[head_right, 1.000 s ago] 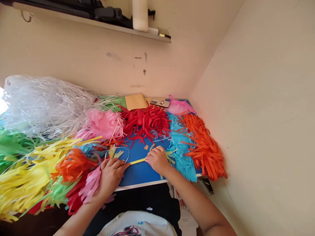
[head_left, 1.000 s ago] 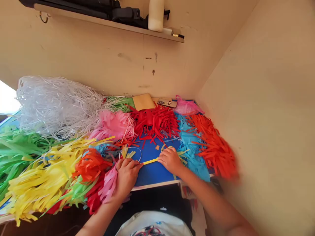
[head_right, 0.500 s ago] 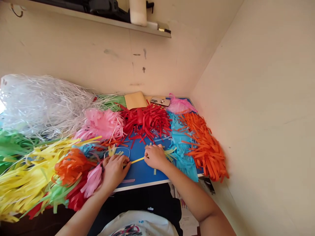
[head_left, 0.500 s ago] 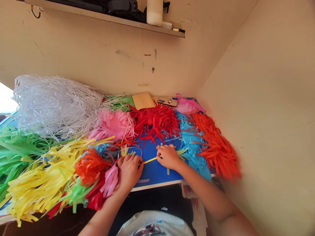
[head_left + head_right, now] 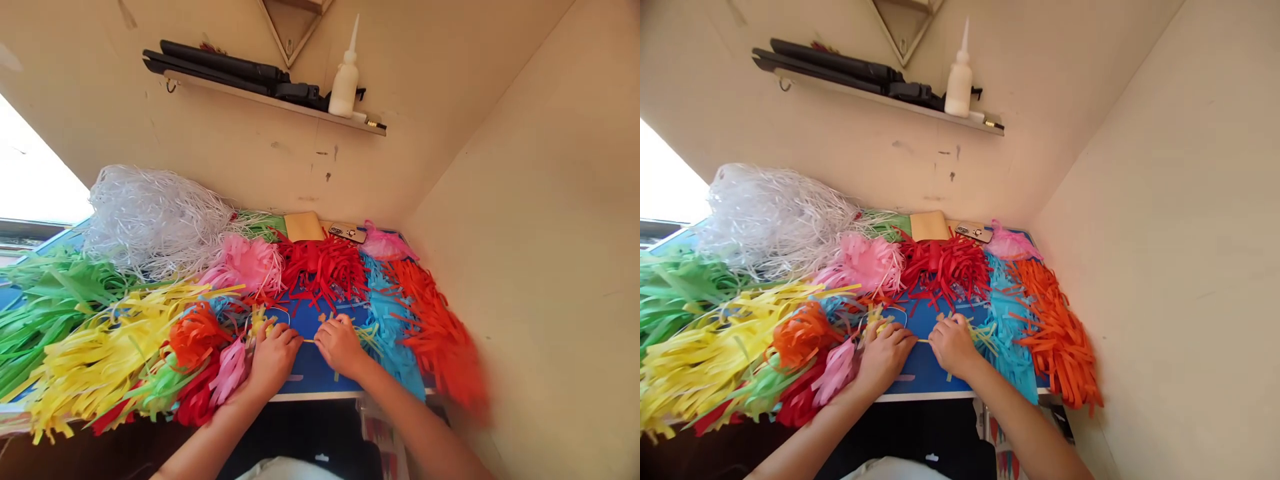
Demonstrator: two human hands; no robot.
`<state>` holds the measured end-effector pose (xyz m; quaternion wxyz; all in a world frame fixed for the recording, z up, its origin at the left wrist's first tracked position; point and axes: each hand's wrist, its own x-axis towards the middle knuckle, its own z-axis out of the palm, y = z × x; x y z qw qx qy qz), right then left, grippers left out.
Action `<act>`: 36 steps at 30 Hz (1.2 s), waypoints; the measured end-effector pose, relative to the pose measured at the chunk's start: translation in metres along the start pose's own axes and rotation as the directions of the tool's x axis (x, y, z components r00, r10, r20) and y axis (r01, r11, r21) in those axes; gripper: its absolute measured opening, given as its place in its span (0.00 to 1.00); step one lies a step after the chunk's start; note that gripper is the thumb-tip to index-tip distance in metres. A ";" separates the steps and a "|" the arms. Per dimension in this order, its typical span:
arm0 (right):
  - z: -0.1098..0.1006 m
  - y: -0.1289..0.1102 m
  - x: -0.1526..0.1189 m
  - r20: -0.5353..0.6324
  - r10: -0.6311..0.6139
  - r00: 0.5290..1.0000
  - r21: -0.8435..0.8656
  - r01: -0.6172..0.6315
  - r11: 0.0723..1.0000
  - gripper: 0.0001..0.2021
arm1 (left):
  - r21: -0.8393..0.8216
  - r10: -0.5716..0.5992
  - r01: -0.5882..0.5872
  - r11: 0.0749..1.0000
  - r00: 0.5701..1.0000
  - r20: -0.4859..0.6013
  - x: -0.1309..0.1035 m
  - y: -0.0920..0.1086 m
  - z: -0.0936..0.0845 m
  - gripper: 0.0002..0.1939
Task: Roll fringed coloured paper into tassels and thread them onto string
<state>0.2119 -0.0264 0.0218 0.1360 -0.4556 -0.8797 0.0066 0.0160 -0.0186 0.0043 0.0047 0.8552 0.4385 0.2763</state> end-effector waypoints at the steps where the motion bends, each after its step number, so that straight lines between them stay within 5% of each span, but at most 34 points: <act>1: -0.013 -0.007 -0.003 -0.017 0.035 0.999 0.066 -0.034 0.997 0.08 | -0.032 0.018 -0.019 0.999 0.999 -0.029 0.000 0.002 -0.010 0.10; 4: -0.052 -0.027 -0.011 -0.003 0.231 0.973 0.425 -0.208 0.881 0.11 | -0.163 0.124 -0.143 0.976 0.985 -0.120 -0.002 0.011 -0.044 0.10; 7: -0.071 -0.035 -0.011 0.243 0.266 0.933 0.794 -0.349 0.498 0.17 | -0.234 0.211 -0.250 0.939 0.961 -0.180 -0.004 0.020 -0.070 0.11; 11: -0.054 -0.040 -0.009 0.423 0.163 0.891 0.906 -0.416 -0.078 0.16 | -0.253 0.213 -0.243 0.937 0.967 -0.140 -0.004 0.026 -0.076 0.11; 14: -0.033 -0.051 -0.013 0.391 0.307 0.868 0.902 -0.295 -0.316 0.15 | -0.329 0.069 -0.121 0.937 0.984 -0.166 -0.006 0.028 -0.069 0.08; 16: -0.024 -0.059 -0.015 0.357 0.404 0.842 0.906 -0.205 -0.371 0.14 | -0.434 -0.066 0.001 0.901 0.989 -0.135 -0.008 0.030 -0.064 0.09; 23: -0.014 -0.067 -0.011 0.332 0.534 0.778 0.898 -0.087 -0.430 0.15 | -0.686 -0.290 0.242 0.686 0.956 0.048 -0.014 0.042 -0.055 0.07; 31: -0.010 -0.068 -0.009 0.300 0.474 0.828 0.911 -0.101 -0.399 0.13 | -0.760 -0.282 0.293 0.580 0.948 0.150 -0.014 0.034 -0.052 0.08; 33: -0.008 -0.054 -0.006 0.259 0.483 0.836 0.965 -0.203 -0.165 0.11 | -0.771 -0.291 0.314 0.554 0.941 0.174 -0.014 0.031 -0.052 0.09; 35: -0.006 -0.025 0.000 0.178 0.568 0.804 0.871 -0.397 0.288 0.08 | -0.795 -0.365 0.389 0.466 0.903 0.227 -0.014 0.030 -0.053 0.10; 36: -0.006 -0.006 0.004 0.104 0.627 0.772 0.673 -0.519 0.527 0.07 | -0.812 -0.416 0.447 0.374 0.864 0.284 -0.015 0.030 -0.054 0.12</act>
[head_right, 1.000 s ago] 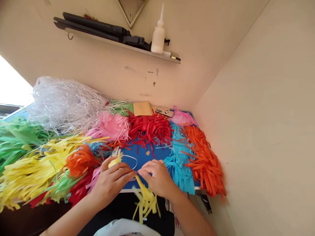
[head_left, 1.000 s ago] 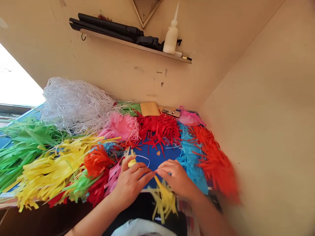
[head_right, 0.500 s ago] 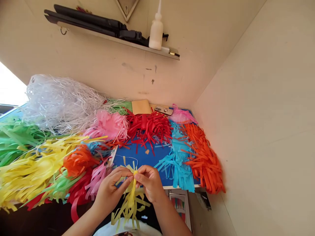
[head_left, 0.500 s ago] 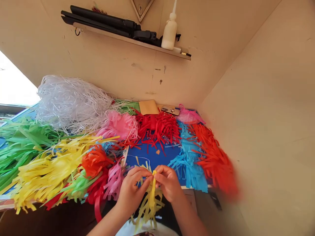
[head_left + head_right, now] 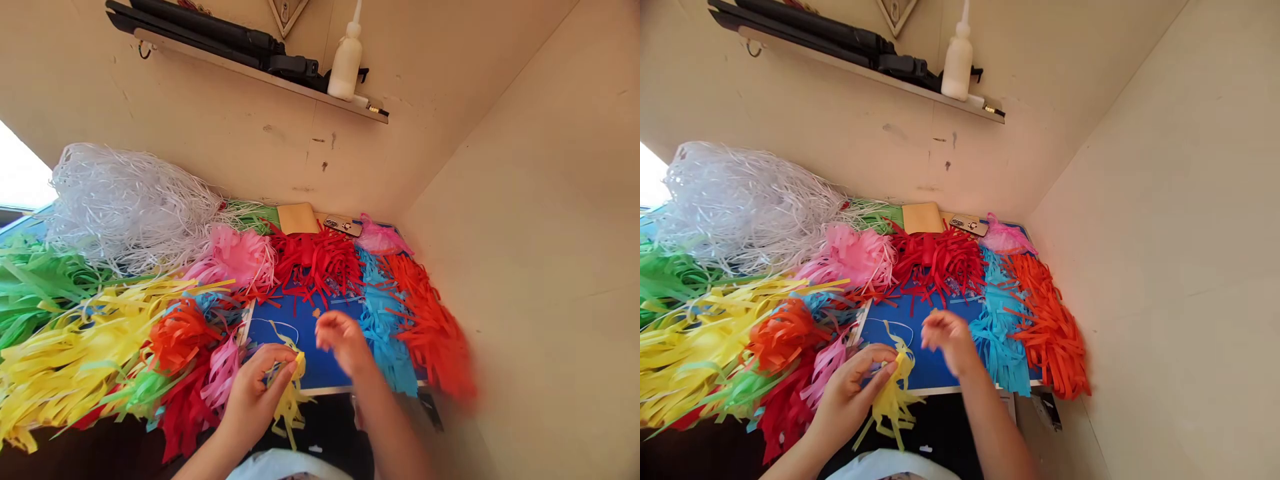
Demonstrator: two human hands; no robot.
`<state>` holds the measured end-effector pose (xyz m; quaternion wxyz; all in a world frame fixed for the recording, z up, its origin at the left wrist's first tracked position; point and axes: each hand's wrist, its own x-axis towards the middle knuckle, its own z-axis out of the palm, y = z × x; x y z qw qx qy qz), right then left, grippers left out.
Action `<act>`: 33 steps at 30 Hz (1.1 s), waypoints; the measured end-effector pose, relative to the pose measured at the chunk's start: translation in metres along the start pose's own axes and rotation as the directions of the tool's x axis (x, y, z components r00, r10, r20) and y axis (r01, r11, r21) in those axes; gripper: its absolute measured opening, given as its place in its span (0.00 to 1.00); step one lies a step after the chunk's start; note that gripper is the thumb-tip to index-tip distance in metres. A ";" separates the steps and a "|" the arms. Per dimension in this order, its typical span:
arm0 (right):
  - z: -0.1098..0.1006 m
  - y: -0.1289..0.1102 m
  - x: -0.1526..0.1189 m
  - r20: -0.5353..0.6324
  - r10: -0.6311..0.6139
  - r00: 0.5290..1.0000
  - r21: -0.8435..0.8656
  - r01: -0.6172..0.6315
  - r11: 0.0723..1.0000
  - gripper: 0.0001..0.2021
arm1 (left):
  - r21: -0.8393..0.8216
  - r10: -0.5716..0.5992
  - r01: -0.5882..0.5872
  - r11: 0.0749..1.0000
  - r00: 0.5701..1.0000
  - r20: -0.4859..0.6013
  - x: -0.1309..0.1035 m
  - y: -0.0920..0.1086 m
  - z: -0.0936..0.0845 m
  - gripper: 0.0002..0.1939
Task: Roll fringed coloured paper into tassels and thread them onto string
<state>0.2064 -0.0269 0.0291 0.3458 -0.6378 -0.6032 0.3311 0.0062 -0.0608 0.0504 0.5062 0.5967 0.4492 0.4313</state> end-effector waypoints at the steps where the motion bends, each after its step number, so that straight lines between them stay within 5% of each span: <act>1: -0.009 0.009 0.016 -0.076 0.003 0.997 -0.154 -0.015 0.988 0.08 | -0.097 -0.102 0.101 0.990 0.995 -0.004 -0.001 0.001 0.001 0.14; 4: -0.028 0.033 0.058 -0.142 -0.011 0.990 -0.364 -0.042 0.931 0.09 | -0.399 -0.346 0.359 0.844 0.932 0.108 -0.003 0.004 0.006 0.18; 7: -0.028 0.046 0.077 -0.106 -0.016 0.994 -0.527 -0.043 0.849 0.08 | -0.523 -0.357 0.380 0.763 0.922 0.150 -0.005 0.005 0.013 0.19; 13: -0.020 0.046 0.072 -0.053 0.010 0.999 -0.706 -0.045 0.707 0.12 | -0.505 -0.379 0.374 0.778 0.920 0.098 -0.005 0.002 0.016 0.24; 19: -0.035 0.052 0.063 -0.067 0.027 0.997 -0.724 -0.067 0.686 0.13 | -0.407 -0.415 0.449 0.795 0.893 0.175 -0.008 0.000 0.013 0.26; 27: -0.047 0.038 0.033 -0.099 -0.059 0.993 -0.545 -0.005 0.838 0.15 | -0.369 -0.449 0.464 0.806 0.884 0.131 -0.006 -0.007 0.010 0.25; 30: -0.036 0.028 0.010 -0.071 -0.109 0.991 -0.240 0.090 0.967 0.14 | -0.381 -0.467 0.476 0.792 0.876 0.124 -0.004 -0.008 0.009 0.26; 33: -0.020 0.021 -0.009 -0.101 -0.075 0.992 0.065 0.082 0.995 0.10 | -0.391 -0.457 0.461 0.796 0.883 0.110 -0.002 -0.012 0.009 0.26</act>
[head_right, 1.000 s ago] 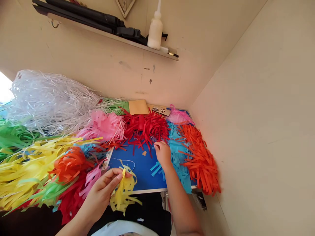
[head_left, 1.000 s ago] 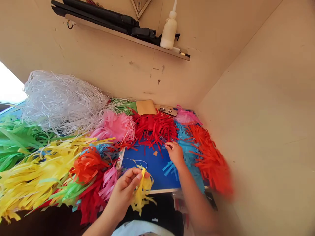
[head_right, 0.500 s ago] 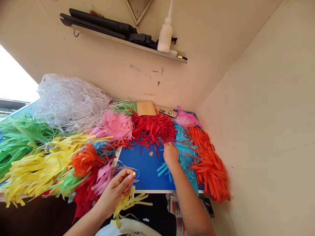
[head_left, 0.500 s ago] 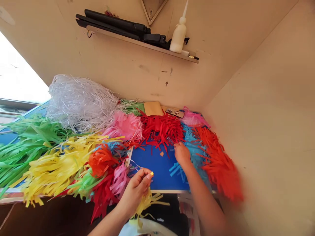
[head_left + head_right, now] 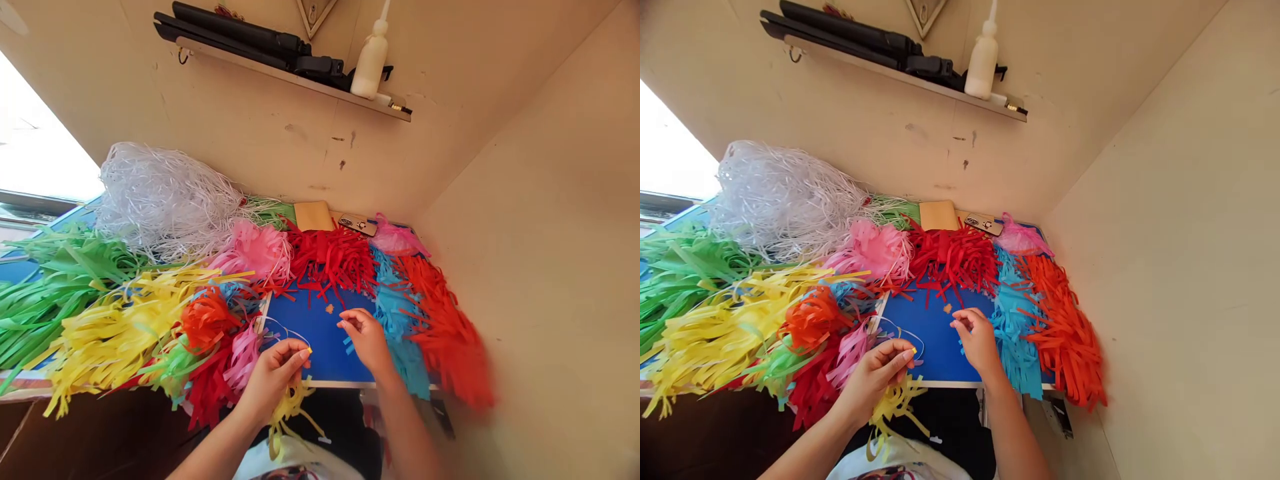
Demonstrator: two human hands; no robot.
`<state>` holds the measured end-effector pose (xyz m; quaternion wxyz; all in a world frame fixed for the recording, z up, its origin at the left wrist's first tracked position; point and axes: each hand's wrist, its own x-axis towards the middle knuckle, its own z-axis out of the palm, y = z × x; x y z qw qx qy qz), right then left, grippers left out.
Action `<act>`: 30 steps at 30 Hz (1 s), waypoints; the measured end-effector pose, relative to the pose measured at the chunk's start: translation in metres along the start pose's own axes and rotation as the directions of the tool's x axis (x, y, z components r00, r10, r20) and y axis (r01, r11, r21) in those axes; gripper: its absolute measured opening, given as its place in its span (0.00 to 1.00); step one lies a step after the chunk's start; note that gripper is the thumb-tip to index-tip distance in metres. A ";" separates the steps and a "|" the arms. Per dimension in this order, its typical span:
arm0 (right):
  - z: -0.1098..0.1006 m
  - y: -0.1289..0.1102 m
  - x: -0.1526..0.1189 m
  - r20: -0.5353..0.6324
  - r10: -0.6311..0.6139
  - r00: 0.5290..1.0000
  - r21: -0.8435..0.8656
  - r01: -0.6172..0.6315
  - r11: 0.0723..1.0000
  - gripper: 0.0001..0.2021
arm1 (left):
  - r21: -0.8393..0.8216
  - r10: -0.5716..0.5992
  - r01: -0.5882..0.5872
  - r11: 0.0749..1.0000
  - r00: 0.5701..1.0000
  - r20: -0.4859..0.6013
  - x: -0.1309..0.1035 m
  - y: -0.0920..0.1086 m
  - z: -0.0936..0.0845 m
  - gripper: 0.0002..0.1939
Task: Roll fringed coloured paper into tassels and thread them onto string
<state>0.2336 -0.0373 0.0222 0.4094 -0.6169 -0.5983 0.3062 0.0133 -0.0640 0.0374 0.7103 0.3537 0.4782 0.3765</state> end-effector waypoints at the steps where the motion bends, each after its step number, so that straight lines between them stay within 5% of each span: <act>1: 0.005 -0.003 -0.006 -0.029 0.023 0.999 0.020 -0.023 1.000 0.10 | 0.012 0.018 -0.018 1.000 1.000 -0.004 0.001 -0.001 0.000 0.25; 5: 0.026 -0.027 -0.030 0.041 0.105 0.994 0.235 -0.111 0.965 0.06 | 0.142 0.158 -0.153 0.978 0.987 -0.028 0.004 -0.008 -0.002 0.20; 8: 0.042 -0.042 -0.044 0.148 0.110 0.983 0.518 -0.172 0.838 0.02 | 0.191 0.243 -0.231 0.954 0.969 -0.039 0.003 -0.012 -0.003 0.16; 10: 0.049 -0.045 -0.050 0.119 0.119 0.986 0.594 -0.167 0.787 0.02 | 0.201 0.262 -0.250 0.947 0.964 -0.034 0.002 -0.014 -0.004 0.15; 17: 0.058 -0.037 -0.053 0.063 0.174 0.983 0.614 -0.175 0.769 0.03 | 0.308 0.352 -0.333 0.891 0.936 -0.008 -0.002 -0.012 -0.007 0.11; 24: 0.053 -0.038 -0.053 0.082 0.136 0.987 0.512 -0.159 0.844 0.02 | 0.568 0.513 -0.556 0.607 0.820 0.255 -0.007 0.003 -0.016 0.08; 30: 0.047 -0.043 -0.050 0.210 0.036 0.977 0.463 -0.132 0.877 0.04 | 0.654 0.478 -0.510 0.559 0.843 0.248 -0.008 0.000 -0.024 0.05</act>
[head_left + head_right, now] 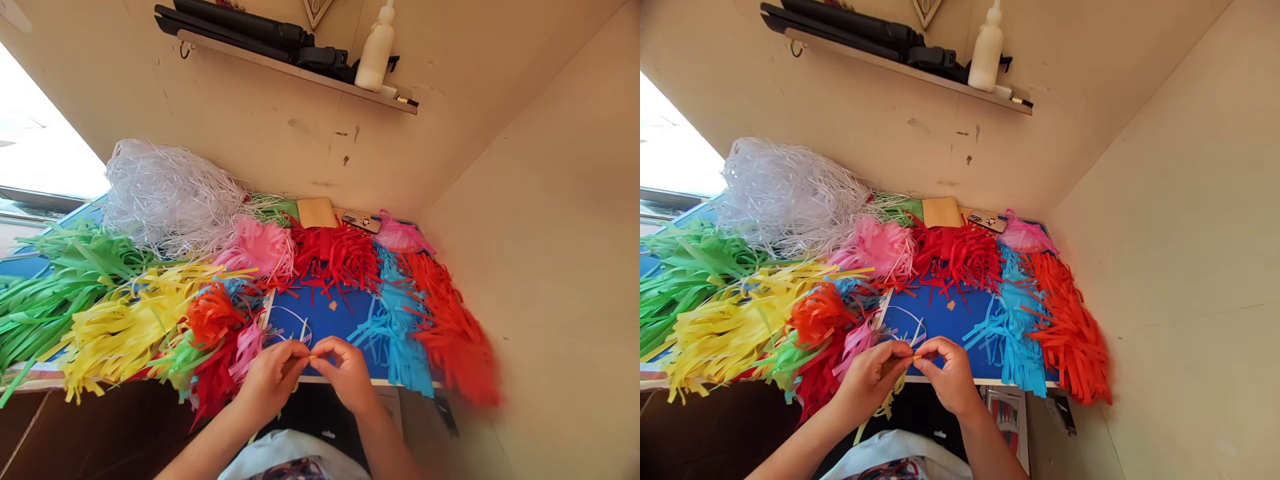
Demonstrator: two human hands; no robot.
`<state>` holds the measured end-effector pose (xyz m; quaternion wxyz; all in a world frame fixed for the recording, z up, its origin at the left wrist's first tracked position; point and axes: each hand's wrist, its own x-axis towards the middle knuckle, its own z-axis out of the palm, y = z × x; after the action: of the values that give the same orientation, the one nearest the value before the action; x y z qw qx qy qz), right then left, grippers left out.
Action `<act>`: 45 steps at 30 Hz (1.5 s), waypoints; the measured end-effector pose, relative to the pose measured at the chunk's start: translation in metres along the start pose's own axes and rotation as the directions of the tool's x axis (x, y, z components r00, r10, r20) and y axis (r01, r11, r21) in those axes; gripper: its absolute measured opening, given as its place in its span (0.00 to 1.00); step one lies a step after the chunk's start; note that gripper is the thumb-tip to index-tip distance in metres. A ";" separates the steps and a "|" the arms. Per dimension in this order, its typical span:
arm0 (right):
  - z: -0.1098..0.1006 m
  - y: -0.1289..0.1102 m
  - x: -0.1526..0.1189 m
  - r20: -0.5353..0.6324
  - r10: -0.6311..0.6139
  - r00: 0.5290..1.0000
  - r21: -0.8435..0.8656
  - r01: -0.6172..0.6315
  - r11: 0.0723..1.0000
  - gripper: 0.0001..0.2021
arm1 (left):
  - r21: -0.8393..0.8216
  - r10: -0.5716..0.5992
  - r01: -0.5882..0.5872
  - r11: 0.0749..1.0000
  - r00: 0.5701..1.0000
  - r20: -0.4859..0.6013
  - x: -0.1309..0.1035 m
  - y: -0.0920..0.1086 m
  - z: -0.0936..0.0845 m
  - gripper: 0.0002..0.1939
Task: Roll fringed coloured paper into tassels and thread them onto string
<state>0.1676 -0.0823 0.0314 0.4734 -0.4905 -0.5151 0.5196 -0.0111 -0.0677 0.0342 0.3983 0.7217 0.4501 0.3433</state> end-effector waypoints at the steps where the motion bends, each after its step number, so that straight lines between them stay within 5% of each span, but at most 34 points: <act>1: 0.000 0.000 0.000 0.011 0.011 1.000 0.036 -0.012 0.999 0.04 | 0.013 0.009 -0.009 1.000 1.000 -0.016 0.000 0.000 0.000 0.05; 11: 0.004 -0.001 0.000 -0.048 -0.025 0.999 0.049 0.027 0.998 0.03 | 0.082 0.105 -0.110 0.991 0.992 0.066 0.001 0.006 -0.019 0.07; 14: 0.008 -0.003 0.000 -0.073 -0.007 0.997 0.070 0.012 0.997 0.04 | 0.215 0.208 -0.191 0.958 0.976 -0.061 -0.003 0.003 -0.022 0.06; 18: 0.016 -0.005 -0.003 -0.068 -0.044 0.997 0.029 0.047 0.998 0.05 | 0.272 0.433 -0.382 0.883 0.887 -0.160 -0.006 0.004 -0.017 0.05; 25: 0.023 -0.011 -0.008 -0.085 -0.124 0.989 -0.135 0.111 0.985 0.04 | 0.268 0.478 -0.419 0.868 0.851 -0.218 -0.006 0.006 -0.014 0.05; 30: 0.022 -0.013 -0.008 -0.092 -0.145 0.985 -0.199 0.125 0.972 0.04 | 0.228 0.447 -0.396 0.890 0.856 -0.259 -0.009 0.004 -0.014 0.06; 40: 0.030 -0.015 -0.013 -0.069 -0.177 0.982 -0.245 0.155 0.957 0.04 | 0.158 0.160 -0.137 0.978 0.977 -0.140 -0.015 0.002 -0.007 0.03; 45: 0.007 -0.007 0.013 0.000 -0.187 0.982 -0.394 0.172 0.903 0.04 | 0.080 0.012 0.006 0.997 0.975 -0.224 -0.024 0.012 -0.058 0.05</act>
<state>0.1592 -0.0698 0.0377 0.4210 -0.5355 -0.6427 0.3507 -0.0647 -0.0780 0.0667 0.3153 0.6944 0.5045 0.4049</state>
